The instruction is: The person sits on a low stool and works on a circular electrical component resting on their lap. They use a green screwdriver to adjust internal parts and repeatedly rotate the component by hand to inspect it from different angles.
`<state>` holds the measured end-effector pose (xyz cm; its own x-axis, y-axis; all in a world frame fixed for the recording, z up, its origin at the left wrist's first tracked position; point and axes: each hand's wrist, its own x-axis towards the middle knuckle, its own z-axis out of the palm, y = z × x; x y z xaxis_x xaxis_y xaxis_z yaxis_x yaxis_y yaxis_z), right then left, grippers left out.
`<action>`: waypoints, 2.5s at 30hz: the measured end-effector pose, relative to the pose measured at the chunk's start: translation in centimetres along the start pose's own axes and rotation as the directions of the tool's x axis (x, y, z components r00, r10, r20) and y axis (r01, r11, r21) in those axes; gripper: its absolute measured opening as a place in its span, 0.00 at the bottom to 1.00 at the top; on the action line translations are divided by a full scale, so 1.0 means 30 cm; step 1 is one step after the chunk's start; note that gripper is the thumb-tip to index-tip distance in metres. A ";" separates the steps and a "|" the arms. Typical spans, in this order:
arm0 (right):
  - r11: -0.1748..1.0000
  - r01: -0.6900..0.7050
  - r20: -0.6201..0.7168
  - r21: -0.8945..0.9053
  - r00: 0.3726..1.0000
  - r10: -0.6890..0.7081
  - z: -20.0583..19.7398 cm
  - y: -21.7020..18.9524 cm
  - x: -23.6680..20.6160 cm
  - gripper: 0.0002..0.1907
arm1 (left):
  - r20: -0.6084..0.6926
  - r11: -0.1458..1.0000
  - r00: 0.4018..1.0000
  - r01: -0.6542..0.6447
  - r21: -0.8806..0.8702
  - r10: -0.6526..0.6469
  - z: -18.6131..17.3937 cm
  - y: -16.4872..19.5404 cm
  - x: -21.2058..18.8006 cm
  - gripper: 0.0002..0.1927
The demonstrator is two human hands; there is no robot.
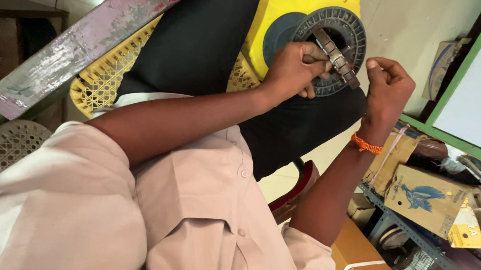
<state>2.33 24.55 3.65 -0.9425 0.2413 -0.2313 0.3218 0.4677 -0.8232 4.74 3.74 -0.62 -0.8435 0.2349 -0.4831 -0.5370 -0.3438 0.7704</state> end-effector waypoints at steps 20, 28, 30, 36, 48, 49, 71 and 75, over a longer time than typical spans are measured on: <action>0.953 -0.110 0.028 0.281 0.994 0.107 -0.143 -0.027 -0.140 0.05 | 0.828 -0.047 0.410 -0.886 0.460 0.383 -0.056 0.294 0.036 0.40; 0.911 -0.075 0.107 0.406 0.994 0.034 -0.170 -0.144 -0.235 0.05 | 0.760 0.217 0.615 -0.787 0.577 0.209 -0.067 0.326 0.066 0.49; 0.917 -0.065 0.133 0.393 0.991 0.014 -0.144 -0.171 -0.244 0.05 | 0.759 0.267 0.614 -0.785 0.558 0.219 -0.069 0.322 0.075 0.50; 0.961 -0.017 0.188 0.275 0.982 -0.036 -0.063 -0.218 -0.301 0.06 | 0.819 0.289 0.495 -0.861 0.418 0.290 -0.065 0.310 0.137 0.28; 1.000 0.003 0.217 0.018 0.976 -0.007 -0.047 -0.265 -0.322 0.05 | 0.808 0.353 0.559 -0.805 0.477 0.184 -0.046 0.332 0.148 0.16; 0.999 0.005 0.238 -0.052 0.971 0.008 -0.032 -0.261 -0.331 0.04 | 0.800 0.356 0.573 -0.795 0.491 0.176 -0.048 0.331 0.145 0.17; 0.975 0.196 0.067 -0.103 0.979 -0.190 0.123 -0.163 -0.386 0.02 | 0.825 0.287 0.438 -0.892 0.350 0.356 -0.084 0.296 0.131 0.25; 0.973 0.205 0.068 -0.104 0.978 -0.199 0.112 -0.154 -0.375 0.03 | 0.795 0.360 0.534 -0.829 0.427 0.287 -0.083 0.309 0.119 0.32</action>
<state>11.14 16.82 8.30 -0.9916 0.0848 -0.0975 0.1289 0.5930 -0.7948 -3.28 -0.86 3.78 -0.5930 0.7496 0.2939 0.5127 0.0701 0.8557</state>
